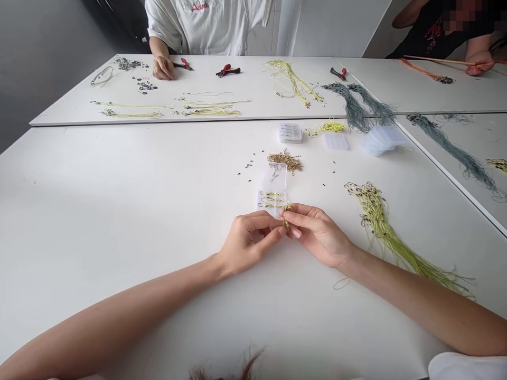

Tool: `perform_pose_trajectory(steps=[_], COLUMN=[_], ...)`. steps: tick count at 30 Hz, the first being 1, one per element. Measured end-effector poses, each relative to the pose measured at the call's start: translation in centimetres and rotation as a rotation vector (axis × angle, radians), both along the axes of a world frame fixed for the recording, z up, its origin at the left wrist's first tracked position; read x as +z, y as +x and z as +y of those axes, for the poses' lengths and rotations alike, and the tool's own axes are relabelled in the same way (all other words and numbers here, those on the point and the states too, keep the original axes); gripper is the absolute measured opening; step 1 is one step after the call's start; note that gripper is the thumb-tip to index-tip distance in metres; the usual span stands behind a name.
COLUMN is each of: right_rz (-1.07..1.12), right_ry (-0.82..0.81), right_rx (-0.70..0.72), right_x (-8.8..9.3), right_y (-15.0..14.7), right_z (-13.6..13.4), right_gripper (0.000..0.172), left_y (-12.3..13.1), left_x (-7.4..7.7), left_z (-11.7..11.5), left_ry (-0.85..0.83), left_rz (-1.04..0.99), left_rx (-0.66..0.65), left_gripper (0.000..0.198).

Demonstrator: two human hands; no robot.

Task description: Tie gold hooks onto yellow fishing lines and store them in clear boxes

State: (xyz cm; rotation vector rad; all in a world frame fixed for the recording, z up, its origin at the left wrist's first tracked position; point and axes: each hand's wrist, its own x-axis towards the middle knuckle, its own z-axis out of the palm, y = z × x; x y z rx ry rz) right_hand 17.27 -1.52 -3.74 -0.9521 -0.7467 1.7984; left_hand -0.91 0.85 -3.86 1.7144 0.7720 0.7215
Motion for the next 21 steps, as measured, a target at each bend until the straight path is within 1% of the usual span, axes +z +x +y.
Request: perform_pose_trajectory(steps=[5,8,10,21], right_rz=[0.016,0.063,0.098,0.120], right_ry=[0.012,0.025,0.026,0.006], right_rx=[-0.016,0.010,0.031,0.017], right_x=[0.1,0.3,0.3,0.1], right_y=[-0.1,-0.2,-0.2,-0.3], right_z=[0.0,0.0,0.0,-0.1], right_gripper=[0.006,0.008,0.008,0.007], left_y=[0.0,0.2,0.4,0.5], left_x=[0.9,1.4,1.6,1.3], left_z=[0.4,0.5,0.5,0.7], left_ry=[-0.164,-0.286,-0.337,-0.441], left_rz=[-0.069,-0.158,-0.203,-0.268], left_rx=[-0.034,-0.140,-0.178,-0.177], left_gripper=[0.025,0.030,0.032,0.028])
